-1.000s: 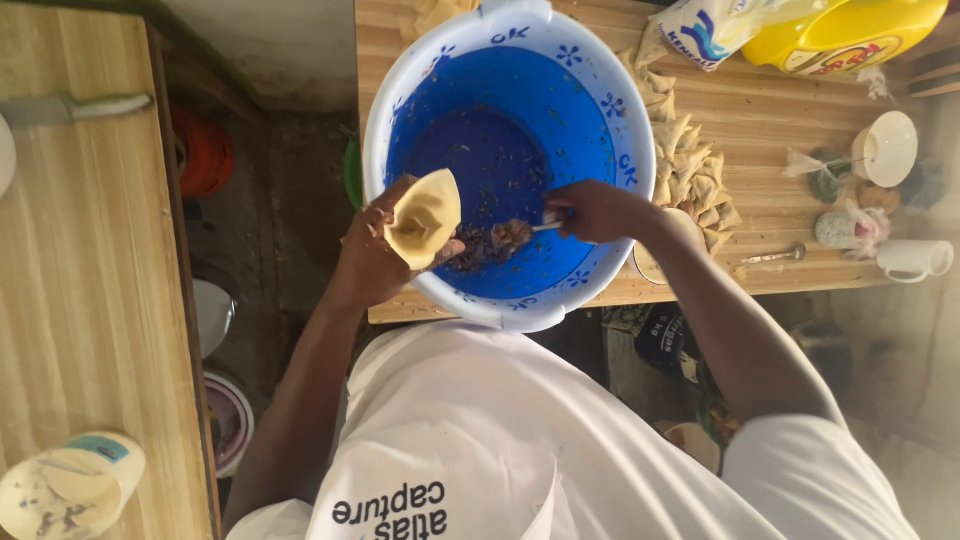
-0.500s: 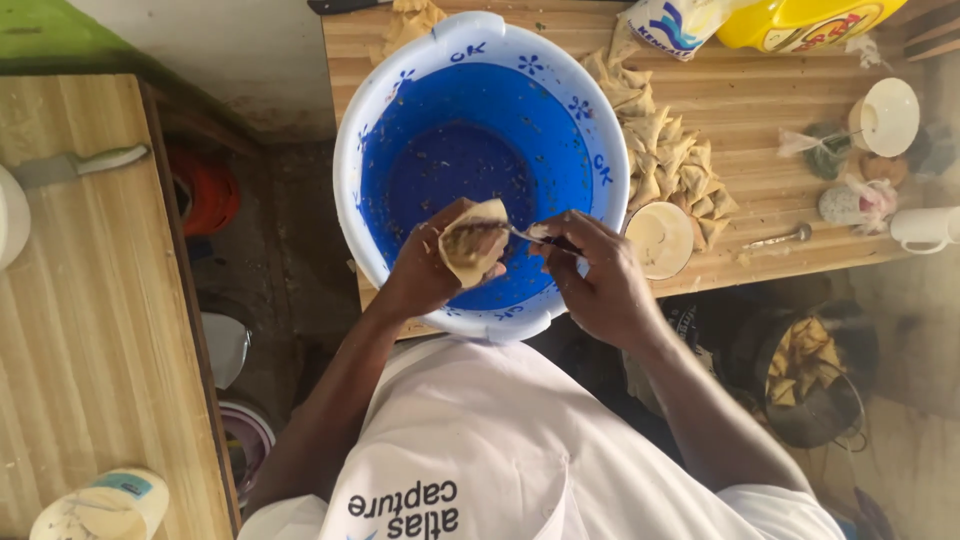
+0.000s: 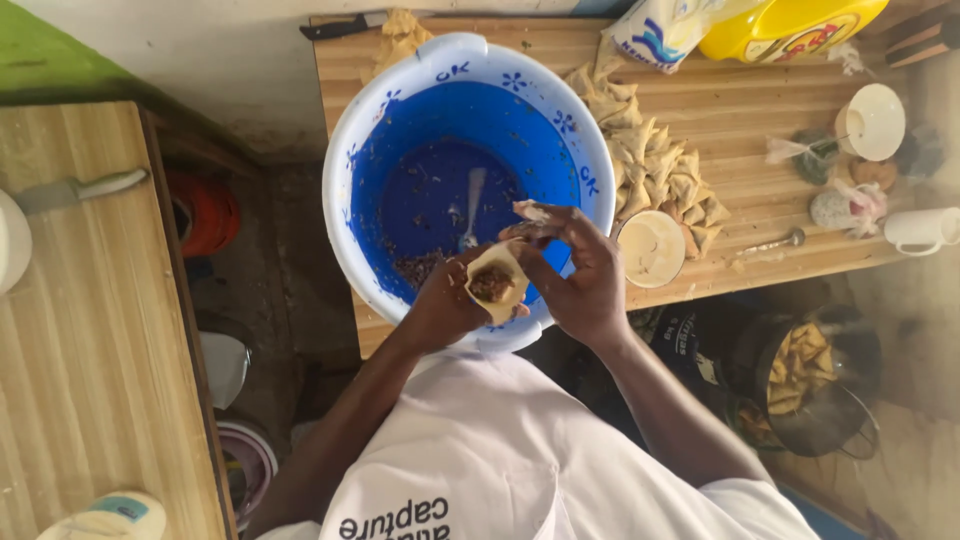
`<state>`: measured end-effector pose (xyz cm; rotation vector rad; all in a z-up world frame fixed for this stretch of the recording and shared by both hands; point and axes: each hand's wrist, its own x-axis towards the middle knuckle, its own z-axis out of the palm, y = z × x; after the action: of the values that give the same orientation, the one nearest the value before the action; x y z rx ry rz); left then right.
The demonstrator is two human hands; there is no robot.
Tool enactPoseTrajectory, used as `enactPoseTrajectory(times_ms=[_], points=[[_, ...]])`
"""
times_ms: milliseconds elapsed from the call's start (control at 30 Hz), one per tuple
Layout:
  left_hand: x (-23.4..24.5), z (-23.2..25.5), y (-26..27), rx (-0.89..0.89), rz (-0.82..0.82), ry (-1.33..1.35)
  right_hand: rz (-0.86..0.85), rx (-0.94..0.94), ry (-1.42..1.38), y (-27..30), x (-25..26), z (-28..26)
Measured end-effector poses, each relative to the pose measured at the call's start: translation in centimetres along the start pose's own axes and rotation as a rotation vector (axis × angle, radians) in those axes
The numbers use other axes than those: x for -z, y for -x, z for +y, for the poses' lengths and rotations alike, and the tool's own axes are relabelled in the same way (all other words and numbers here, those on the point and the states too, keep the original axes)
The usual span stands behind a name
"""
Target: The person repeatedly scoops a dark filling from a blue bowl into triangular pastry wrappers, folds them into samosas, and places them on a wooden table. A second person is visible in the background frying samosas in a large pot.
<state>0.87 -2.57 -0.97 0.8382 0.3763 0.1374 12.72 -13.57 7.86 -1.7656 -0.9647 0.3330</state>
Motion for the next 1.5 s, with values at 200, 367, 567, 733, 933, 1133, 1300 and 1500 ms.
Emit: enactPoseTrajectory(times_ms=[200,367,567,733,933,1133,1300,1500], points=[[1.0,0.7,-1.2,-0.072,0.095,-0.401,-0.164,0.064,-0.178,1.2,2.3,-2.1],[-0.5,2.8,-0.6,-0.083,0.081,-0.344,-0.166,-0.001,-0.126,1.5,1.4,-3.1],[-0.3,3.0,-0.8,-0.099,-0.03,-0.326,-0.14,0.024,0.223,1.5,0.9,-2.8],[2.4,-1.9,-1.2,0.016,0.016,-0.297,-0.083,0.117,0.229,2.7,-1.0,-3.0],[-0.7,-0.6,-1.3,0.032,0.15,-0.122,0.123,0.222,0.444,1.3,1.6,-0.1],[1.3,-2.5,-2.6,0.102,-0.133,0.189,-0.01,0.096,-0.175,3.0,1.3,1.0],[-1.6,-0.4,-3.3,0.059,-0.324,0.449,0.168,0.243,0.076,3.5,2.1,1.7],[-5.9,0.1,-4.7,-0.062,-0.099,-0.494,0.292,0.267,0.31,4.6,5.3,4.8]])
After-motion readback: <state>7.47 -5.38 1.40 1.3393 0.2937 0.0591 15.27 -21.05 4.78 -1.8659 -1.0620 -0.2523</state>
